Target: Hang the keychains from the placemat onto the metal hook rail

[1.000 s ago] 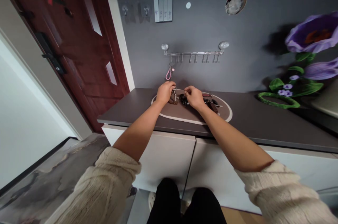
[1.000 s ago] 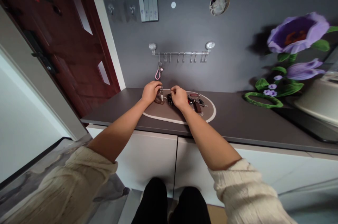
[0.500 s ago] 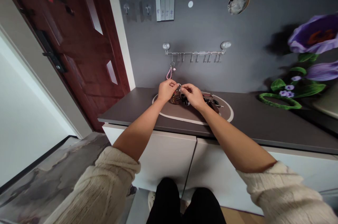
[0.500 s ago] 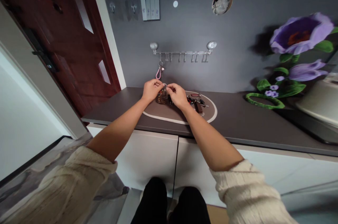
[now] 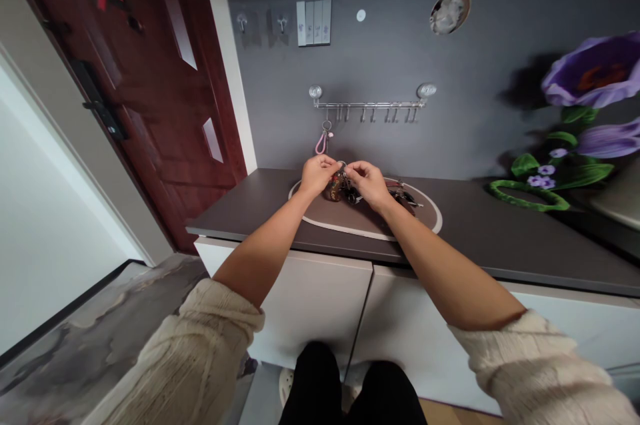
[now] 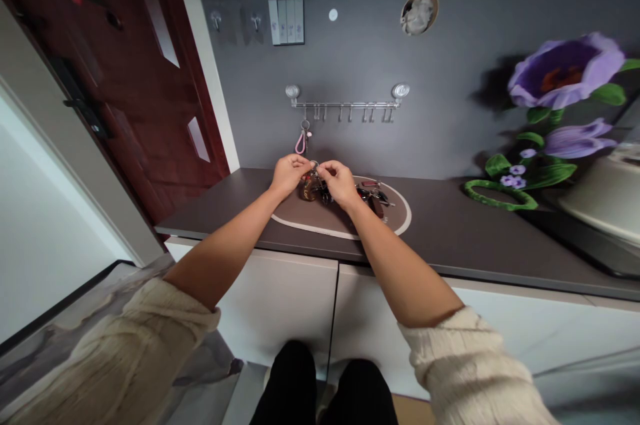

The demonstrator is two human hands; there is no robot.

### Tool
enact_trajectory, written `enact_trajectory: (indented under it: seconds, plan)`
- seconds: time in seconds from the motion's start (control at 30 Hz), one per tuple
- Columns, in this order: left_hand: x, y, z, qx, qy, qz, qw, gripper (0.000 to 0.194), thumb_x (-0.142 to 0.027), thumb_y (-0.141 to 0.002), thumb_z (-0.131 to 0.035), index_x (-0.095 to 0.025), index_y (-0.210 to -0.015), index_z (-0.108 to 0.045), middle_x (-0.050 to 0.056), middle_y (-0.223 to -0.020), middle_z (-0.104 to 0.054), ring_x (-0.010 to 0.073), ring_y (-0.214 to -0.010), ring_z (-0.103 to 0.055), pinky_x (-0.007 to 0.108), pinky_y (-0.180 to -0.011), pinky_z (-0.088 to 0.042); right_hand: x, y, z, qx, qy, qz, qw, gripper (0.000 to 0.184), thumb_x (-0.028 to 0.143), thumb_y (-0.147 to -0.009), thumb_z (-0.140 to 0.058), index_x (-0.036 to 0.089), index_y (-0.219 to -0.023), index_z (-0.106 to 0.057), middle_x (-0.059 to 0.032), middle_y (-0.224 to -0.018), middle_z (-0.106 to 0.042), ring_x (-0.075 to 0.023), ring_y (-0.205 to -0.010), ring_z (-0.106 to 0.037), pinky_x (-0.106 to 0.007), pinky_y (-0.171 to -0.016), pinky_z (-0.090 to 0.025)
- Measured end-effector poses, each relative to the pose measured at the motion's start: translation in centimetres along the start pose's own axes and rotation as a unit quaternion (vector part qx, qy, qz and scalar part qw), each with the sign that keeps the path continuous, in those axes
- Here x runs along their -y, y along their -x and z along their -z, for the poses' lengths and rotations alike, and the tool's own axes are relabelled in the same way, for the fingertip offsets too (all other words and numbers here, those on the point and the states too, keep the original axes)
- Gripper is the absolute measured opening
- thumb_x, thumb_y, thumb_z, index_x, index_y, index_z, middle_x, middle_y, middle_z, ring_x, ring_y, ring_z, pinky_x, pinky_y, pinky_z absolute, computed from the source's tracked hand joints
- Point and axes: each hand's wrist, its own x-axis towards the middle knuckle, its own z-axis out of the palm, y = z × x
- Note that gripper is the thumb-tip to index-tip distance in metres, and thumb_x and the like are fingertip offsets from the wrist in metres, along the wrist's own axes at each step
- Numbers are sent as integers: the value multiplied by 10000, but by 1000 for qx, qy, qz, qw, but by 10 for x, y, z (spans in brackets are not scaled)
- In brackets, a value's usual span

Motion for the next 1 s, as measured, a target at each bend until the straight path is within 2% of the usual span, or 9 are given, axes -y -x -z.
enact_trajectory:
  seconds: [0.27, 0.47, 0.73, 0.9, 1.0]
  plan:
    - [-1, 3, -1, 18, 2, -39, 999, 222, -338, -668, -585, -119, -701, -571, 1, -596, -575, 78, -537, -512, 198, -543, -411, 0, -1, 6, -35, 54, 46, 997, 170, 323, -734, -486, 156, -747, -511, 3, -691, -518, -99, -638, -444, -242, -660, -382]
    - [8, 2, 0, -10, -97, -99, 990, 239, -341, -756, -476, -132, -746, -592, 22, -668, -611, 100, -616, -548, 218, -626, -420, 0, -2, 10, -57, 57, 67, 995, 158, 321, -740, -467, 165, -731, -493, 0, -689, -509, -114, -647, -440, -255, -665, -370]
    - [9, 5, 5, -53, -342, -154, 925, 337, -326, -853, -306, -155, -776, -586, 48, -741, -623, 128, -690, -545, 233, -657, -369, 7, -3, 13, -77, 44, 69, 994, 175, 347, -739, -459, 174, -729, -482, 5, -678, -496, -124, -650, -449, -259, -669, -372]
    - [14, 3, 5, -56, -409, -131, 901, 363, -306, -874, -254, -159, -787, -575, 67, -791, -623, 133, -737, -554, 233, -678, -358, 17, -15, 15, -101, 31, 60, 993, 182, 348, -733, -461, 170, -725, -496, -1, -689, -512, -126, -668, -465, -262, -679, -375]
    - [17, 2, 6, -56, -420, -122, 897, 364, -310, -877, -248, -164, -782, -568, 64, -790, -624, 138, -741, -558, 237, -676, -355, 20, -28, 16, -109, 6, 44, 993, 173, 342, -723, -475, 171, -734, -499, 7, -674, -508, -113, -624, -456, -243, -623, -378]
